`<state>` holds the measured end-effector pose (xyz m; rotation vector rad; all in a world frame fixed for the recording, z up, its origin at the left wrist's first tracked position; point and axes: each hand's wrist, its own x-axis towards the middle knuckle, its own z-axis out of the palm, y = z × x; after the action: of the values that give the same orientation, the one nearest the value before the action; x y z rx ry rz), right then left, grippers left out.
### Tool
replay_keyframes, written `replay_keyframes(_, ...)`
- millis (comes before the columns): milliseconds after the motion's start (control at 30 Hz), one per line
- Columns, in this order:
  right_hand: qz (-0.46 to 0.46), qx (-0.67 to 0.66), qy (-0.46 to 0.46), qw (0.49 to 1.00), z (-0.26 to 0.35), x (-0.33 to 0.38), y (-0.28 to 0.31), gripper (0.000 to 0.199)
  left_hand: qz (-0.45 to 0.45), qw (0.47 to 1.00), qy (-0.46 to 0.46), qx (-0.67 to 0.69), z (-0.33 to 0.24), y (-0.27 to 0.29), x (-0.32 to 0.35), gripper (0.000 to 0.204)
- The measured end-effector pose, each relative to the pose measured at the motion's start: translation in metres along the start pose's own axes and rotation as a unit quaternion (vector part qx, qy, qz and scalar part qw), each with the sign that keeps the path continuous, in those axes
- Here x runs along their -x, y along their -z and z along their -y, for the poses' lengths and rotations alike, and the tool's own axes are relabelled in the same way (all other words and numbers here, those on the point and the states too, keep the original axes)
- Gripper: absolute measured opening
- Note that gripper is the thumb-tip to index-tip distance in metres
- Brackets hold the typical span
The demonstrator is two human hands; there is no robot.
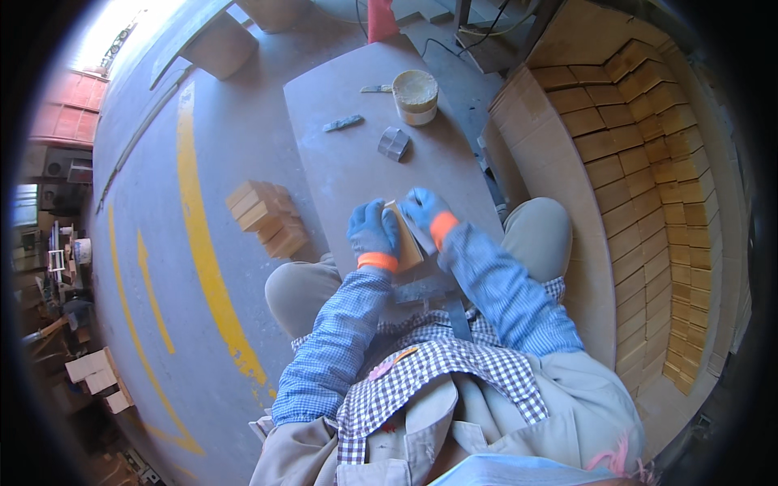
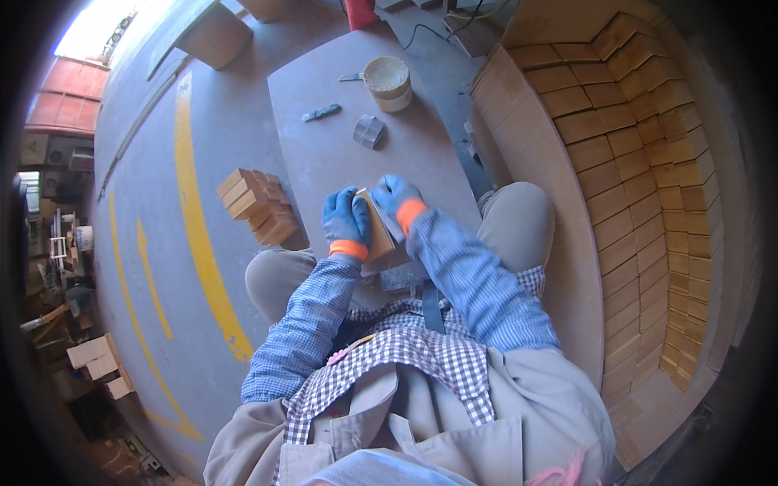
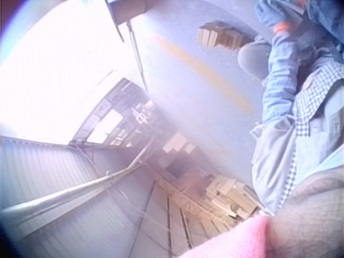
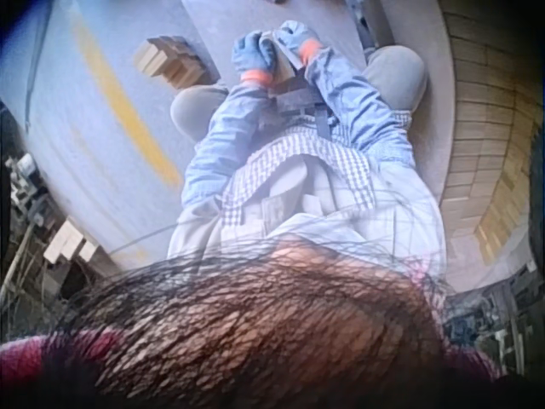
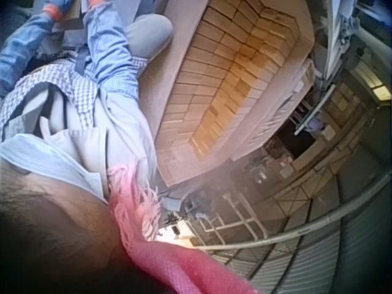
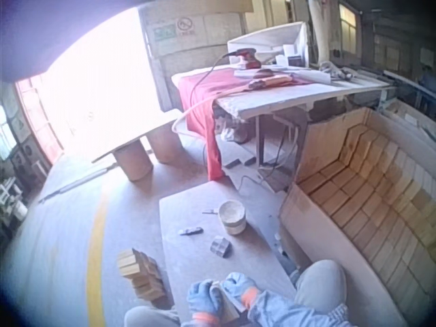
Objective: The person sits on the floor and repeatedly picks up small wooden blocks, applies glue to their edges, and joins them together. They then place the assembled blocks into a larger wooden container.
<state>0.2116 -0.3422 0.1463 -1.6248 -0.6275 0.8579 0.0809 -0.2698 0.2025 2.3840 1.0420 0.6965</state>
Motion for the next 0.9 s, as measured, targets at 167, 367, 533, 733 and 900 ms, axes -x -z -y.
replay_keyframes(167,0.011,0.017,-0.064,0.998,0.002,0.025,0.003,0.023,-0.015,1.0,-0.002,0.016,0.001,0.001,0.001,0.029)
replay_keyframes(367,0.068,0.129,-0.099,0.984,0.01,0.14,0.018,0.02,-0.068,0.993,0.058,0.083,0.005,-0.009,0.006,0.031)
replay_keyframes(533,-0.062,0.011,-0.023,0.998,0.009,0.097,0.02,0.022,-0.063,0.978,0.176,0.087,0.014,0.016,0.04,0.054)
replay_keyframes(733,0.0,-0.05,-0.073,0.996,0.006,0.06,0.03,0.016,-0.039,0.993,0.042,-0.102,-0.001,0.04,0.041,0.059)
replay_keyframes(900,-0.013,0.097,-0.034,0.995,0.027,0.07,0.03,0.02,0.059,0.989,-0.044,-0.127,-0.017,0.029,0.004,0.031)
